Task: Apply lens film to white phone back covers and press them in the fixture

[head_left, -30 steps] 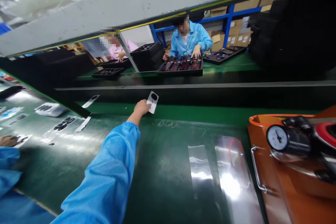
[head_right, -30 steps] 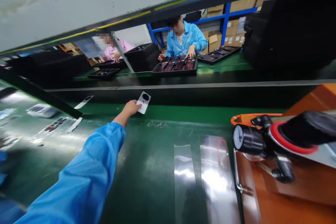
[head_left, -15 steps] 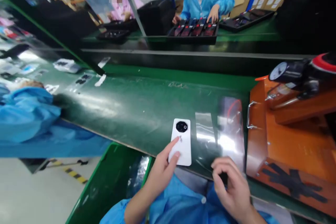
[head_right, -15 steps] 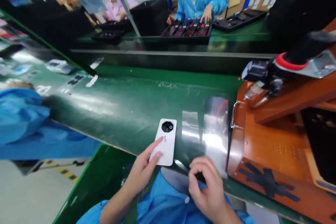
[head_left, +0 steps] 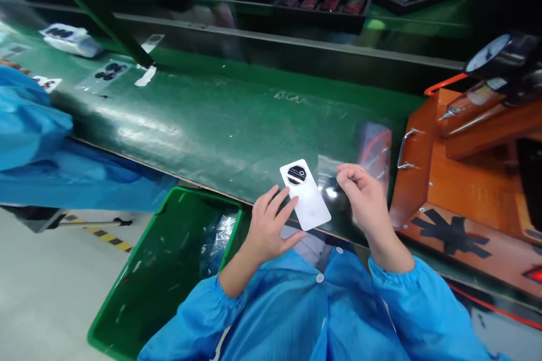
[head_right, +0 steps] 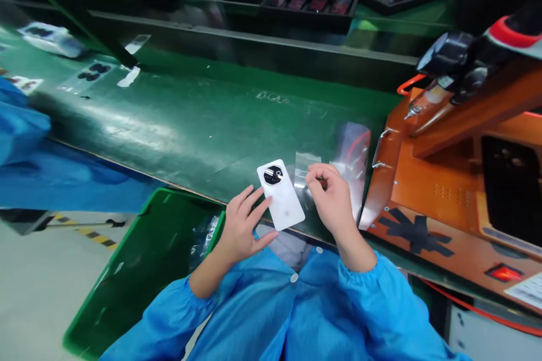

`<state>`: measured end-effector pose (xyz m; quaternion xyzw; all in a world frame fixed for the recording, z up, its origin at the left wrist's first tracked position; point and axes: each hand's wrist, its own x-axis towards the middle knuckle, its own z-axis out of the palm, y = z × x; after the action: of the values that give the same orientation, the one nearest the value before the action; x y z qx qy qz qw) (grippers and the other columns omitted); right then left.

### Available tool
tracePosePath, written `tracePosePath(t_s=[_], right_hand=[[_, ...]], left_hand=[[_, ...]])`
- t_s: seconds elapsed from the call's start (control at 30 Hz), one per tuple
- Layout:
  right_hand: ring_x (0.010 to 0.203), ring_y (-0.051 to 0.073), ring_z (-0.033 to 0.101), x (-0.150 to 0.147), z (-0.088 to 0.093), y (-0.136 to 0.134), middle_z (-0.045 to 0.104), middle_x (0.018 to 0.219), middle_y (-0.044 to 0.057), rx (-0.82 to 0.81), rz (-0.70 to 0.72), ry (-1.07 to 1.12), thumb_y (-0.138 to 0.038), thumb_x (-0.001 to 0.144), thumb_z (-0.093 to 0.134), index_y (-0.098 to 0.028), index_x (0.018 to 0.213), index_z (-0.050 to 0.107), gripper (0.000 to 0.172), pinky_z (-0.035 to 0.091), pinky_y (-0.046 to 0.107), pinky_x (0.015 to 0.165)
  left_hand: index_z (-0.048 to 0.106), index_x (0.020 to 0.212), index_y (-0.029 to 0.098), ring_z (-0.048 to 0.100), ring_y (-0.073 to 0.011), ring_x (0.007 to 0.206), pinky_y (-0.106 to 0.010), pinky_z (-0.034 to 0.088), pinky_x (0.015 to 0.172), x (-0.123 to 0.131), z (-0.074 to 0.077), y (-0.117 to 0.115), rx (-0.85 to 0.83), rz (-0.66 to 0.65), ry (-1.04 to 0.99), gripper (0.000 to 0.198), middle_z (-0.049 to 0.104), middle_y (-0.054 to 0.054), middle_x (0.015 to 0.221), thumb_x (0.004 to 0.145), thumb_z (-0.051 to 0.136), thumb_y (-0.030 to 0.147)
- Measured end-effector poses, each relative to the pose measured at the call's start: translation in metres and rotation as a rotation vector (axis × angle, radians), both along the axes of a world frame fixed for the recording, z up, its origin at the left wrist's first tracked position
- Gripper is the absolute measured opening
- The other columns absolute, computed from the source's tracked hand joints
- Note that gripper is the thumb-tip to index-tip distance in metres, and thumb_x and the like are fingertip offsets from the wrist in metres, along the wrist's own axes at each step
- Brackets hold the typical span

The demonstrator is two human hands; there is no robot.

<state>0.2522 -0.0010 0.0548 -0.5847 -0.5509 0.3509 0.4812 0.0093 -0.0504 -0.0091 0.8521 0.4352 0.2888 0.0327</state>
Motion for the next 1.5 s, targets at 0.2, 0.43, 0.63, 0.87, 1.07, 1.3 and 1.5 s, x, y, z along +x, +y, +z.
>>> tracePosePath(t_s=[0.2, 0.43, 0.63, 0.87, 1.07, 1.3, 1.5], right_hand=[[0.103, 0.026, 0.061, -0.021, -0.004, 0.022, 0.067, 0.104, 0.008, -0.001, 0.106, -0.106, -0.042, 0.090, 0.058, -0.022, 0.078, 0.065, 0.024, 0.048, 0.041, 0.088], [0.105, 0.029, 0.059, -0.041, -0.013, 0.028, 0.064, 0.102, 0.008, 0.008, 0.245, -0.345, -0.035, 0.093, 0.051, -0.023, 0.082, 0.063, 0.020, 0.046, 0.047, 0.094], [0.104, 0.033, 0.058, -0.042, -0.015, 0.033, 0.063, 0.102, 0.011, -0.012, 0.204, -0.597, -0.029, 0.093, 0.050, -0.022, 0.084, 0.063, 0.018, 0.045, 0.051, 0.094], [0.102, 0.032, 0.056, -0.044, -0.017, 0.040, 0.063, 0.102, 0.011, 0.013, 0.205, -0.693, -0.028, 0.094, 0.049, -0.020, 0.086, 0.065, 0.019, 0.045, 0.049, 0.094], [0.104, 0.032, 0.057, -0.042, -0.017, 0.039, 0.063, 0.103, 0.011, 0.021, 0.208, -0.685, -0.026, 0.094, 0.049, -0.021, 0.086, 0.064, 0.017, 0.044, 0.049, 0.096], [0.104, 0.033, 0.057, -0.039, -0.021, 0.042, 0.062, 0.101, 0.011, 0.025, 0.208, -0.683, -0.027, 0.094, 0.050, -0.022, 0.084, 0.062, 0.016, 0.044, 0.052, 0.096], [0.102, 0.032, 0.056, -0.038, -0.022, 0.043, 0.062, 0.101, 0.011, 0.022, 0.203, -0.702, -0.025, 0.094, 0.050, -0.022, 0.084, 0.062, 0.015, 0.045, 0.050, 0.093]], left_hand=[[0.064, 0.138, 0.027, 0.044, -0.0382, 0.143, -0.055, 0.027, 0.116, 0.031, -0.032, -0.001, 0.082, 0.105, -0.099, 0.056, 0.066, -0.008, 0.141, 0.092, 0.061, 0.060], [0.064, 0.139, 0.032, 0.059, -0.0287, 0.125, -0.044, 0.034, 0.104, 0.032, -0.062, 0.010, 0.340, 0.125, -0.179, 0.061, 0.076, -0.004, 0.123, 0.093, 0.053, 0.071], [0.068, 0.134, 0.031, 0.058, -0.0260, 0.126, -0.042, 0.038, 0.102, 0.032, -0.059, 0.012, 0.366, 0.120, -0.178, 0.056, 0.076, -0.002, 0.124, 0.095, 0.053, 0.068], [0.069, 0.133, 0.035, 0.060, -0.0248, 0.124, -0.042, 0.036, 0.103, 0.032, -0.065, 0.011, 0.373, 0.141, -0.161, 0.057, 0.075, 0.000, 0.125, 0.095, 0.049, 0.071], [0.067, 0.136, 0.034, 0.059, -0.0254, 0.124, -0.042, 0.035, 0.103, 0.033, -0.061, 0.012, 0.376, 0.129, -0.181, 0.060, 0.076, -0.001, 0.122, 0.091, 0.055, 0.072], [0.065, 0.135, 0.042, 0.061, -0.0260, 0.119, -0.043, 0.033, 0.101, 0.031, -0.068, 0.008, 0.265, 0.131, -0.172, 0.060, 0.075, 0.002, 0.124, 0.088, 0.054, 0.077], [0.063, 0.138, 0.041, 0.060, -0.0273, 0.120, -0.044, 0.032, 0.101, 0.031, -0.069, 0.007, 0.259, 0.119, -0.185, 0.061, 0.075, -0.001, 0.124, 0.089, 0.056, 0.075]])
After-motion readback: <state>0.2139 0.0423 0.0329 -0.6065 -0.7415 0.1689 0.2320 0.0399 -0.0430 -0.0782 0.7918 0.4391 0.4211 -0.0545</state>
